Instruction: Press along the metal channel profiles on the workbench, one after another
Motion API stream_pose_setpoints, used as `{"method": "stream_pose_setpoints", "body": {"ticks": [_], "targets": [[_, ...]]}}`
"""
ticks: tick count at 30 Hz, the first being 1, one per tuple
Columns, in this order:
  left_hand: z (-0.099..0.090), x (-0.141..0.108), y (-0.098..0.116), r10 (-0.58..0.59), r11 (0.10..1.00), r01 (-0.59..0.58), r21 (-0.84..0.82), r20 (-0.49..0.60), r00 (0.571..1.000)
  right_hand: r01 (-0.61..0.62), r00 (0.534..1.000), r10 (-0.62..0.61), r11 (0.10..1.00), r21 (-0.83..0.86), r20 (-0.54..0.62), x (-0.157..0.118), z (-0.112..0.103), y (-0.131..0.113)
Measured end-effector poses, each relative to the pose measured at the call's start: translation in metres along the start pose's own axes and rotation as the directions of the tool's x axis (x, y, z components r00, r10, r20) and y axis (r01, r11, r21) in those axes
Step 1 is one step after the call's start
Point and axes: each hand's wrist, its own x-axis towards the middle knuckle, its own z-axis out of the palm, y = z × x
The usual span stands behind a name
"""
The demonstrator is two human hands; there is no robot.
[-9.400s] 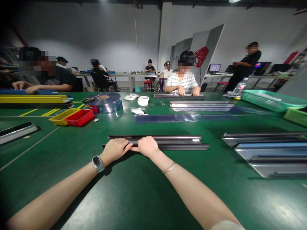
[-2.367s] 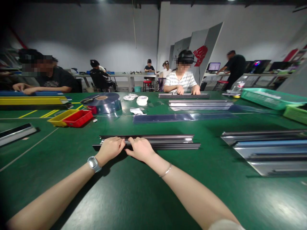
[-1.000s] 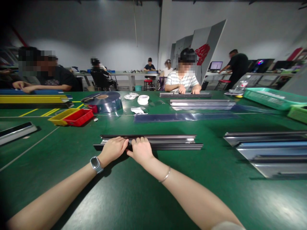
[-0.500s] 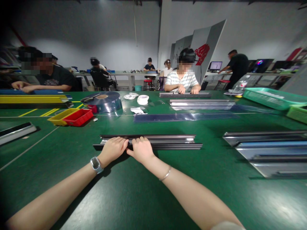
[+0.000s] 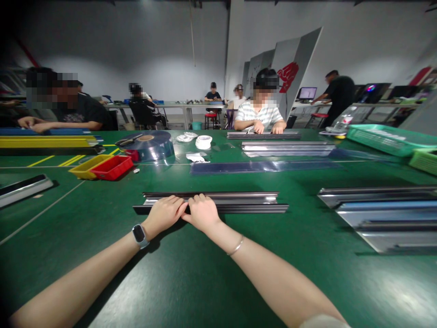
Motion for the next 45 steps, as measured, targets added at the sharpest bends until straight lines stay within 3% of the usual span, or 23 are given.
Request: {"method": "stream_pose_setpoints", "body": {"ticks": [7,23,39,45], "targets": [[-0.002,0.000,0.001,-0.012,1.000,0.012,0.000,-0.022,1.000,0.009,0.999,-0.008,1.000,0.021,-0.049,-0.001,0.000,-0.001],[0.003,-0.001,-0.002,0.000,1.000,0.000,-0.001,-0.019,1.000,0.000,0.998,0.000,1.000,-0.004,0.056,0.001,-0.002,-0.001],[0.001,0.001,-0.002,0.012,1.000,-0.011,0.003,-0.038,0.999,-0.032,0.995,0.034,0.999,-0.026,0.089,0.012,-0.004,-0.003],[0.003,0.002,-0.003,0.022,1.000,-0.022,0.020,-0.012,1.000,0.013,0.993,-0.012,1.000,-0.007,0.118,0.006,-0.009,0.002]]}}
